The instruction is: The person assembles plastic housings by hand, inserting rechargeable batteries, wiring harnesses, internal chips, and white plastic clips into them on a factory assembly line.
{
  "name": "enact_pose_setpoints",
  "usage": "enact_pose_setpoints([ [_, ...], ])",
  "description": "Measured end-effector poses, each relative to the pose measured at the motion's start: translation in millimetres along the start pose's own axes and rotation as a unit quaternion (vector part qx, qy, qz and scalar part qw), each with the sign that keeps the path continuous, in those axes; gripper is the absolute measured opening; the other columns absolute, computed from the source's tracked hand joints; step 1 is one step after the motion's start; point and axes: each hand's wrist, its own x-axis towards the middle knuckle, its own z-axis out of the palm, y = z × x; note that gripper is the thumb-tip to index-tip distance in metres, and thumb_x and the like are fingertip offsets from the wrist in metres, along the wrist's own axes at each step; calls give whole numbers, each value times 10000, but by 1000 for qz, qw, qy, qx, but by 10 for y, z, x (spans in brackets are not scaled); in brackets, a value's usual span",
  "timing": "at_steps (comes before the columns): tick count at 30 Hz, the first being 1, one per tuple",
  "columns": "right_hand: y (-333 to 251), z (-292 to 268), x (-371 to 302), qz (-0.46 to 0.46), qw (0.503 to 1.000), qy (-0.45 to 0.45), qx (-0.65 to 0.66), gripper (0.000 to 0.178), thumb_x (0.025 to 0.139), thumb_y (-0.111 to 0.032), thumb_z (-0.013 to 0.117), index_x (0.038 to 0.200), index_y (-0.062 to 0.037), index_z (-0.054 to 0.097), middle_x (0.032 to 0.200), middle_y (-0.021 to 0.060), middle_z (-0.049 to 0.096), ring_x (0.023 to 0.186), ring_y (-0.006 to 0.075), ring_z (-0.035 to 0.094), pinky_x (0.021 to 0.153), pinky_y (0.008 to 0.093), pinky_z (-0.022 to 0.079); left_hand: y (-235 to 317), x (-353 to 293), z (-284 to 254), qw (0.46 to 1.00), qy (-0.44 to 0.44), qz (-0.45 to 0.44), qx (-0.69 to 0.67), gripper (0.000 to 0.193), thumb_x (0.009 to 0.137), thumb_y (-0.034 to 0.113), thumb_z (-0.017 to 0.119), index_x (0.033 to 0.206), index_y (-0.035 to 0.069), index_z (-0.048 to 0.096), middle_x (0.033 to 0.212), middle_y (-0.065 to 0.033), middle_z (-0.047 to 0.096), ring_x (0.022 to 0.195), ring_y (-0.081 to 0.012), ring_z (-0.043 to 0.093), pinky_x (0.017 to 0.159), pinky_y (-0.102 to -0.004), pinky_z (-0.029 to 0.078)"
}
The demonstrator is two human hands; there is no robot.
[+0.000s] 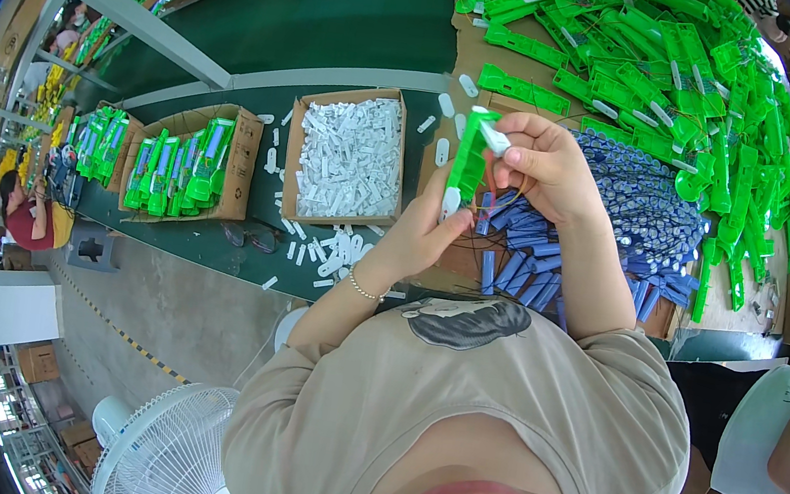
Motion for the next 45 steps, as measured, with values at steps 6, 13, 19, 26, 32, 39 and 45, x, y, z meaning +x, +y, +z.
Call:
enact_pose_setpoints([
  [6,87,11,7,-151,936,117,-296,376,821,-73,708,1132,60,544,861,118,670,721,127,640,631,242,521,131,-45,71,999,-37,-4,40,616,922,201,530,1429,8,240,1282,-155,478,1137,-240,500,976,-362,382],
  [13,162,179,-70,-68,959,92,-261,526,844,-58,663,1295,91,436,1119,170,628,993,191,627,820,306,521,38,-11,16,971,53,6,234,721,885,215,613,1438,7,202,1418,-233,342,1208,-307,485,1012,-373,380],
  [19,101,111,-126,32,974,-126,-186,507,877,-72,626,1316,73,419,1155,147,608,1041,167,588,858,295,486,194,68,-383,902,92,238,348,521,750,103,751,1226,9,564,1083,-164,593,985,-303,588,863,-386,471],
  [26,244,36,-122,51,991,-124,-11,593,865,-216,662,1316,67,400,1119,142,594,1008,205,611,823,314,512,300,107,-300,863,86,334,370,568,727,281,775,1226,79,591,1184,-131,571,1067,-302,562,887,-394,461],
  [32,357,81,-129,6,978,-174,-112,508,859,-136,681,1264,79,462,1204,179,578,1007,171,607,861,284,494,180,0,-140,931,-61,-98,-346,861,796,136,738,1473,107,206,1344,-73,430,1232,-199,442,1008,-361,402],
  [39,362,241,-60,-103,967,94,-215,542,815,-56,716,1259,89,440,1055,177,650,988,180,639,787,266,519,207,-84,-42,988,51,9,143,570,925,137,551,1421,16,298,1258,-107,527,1134,-189,533,942,-314,433],
  [45,443,293,-39,-107,942,88,-305,128,791,-68,700,823,53,674,938,89,667,743,113,624,648,244,477,94,-86,-36,974,145,35,169,514,946,135,491,1406,0,306,1228,-160,539,1091,-223,544,934,-331,421],
])
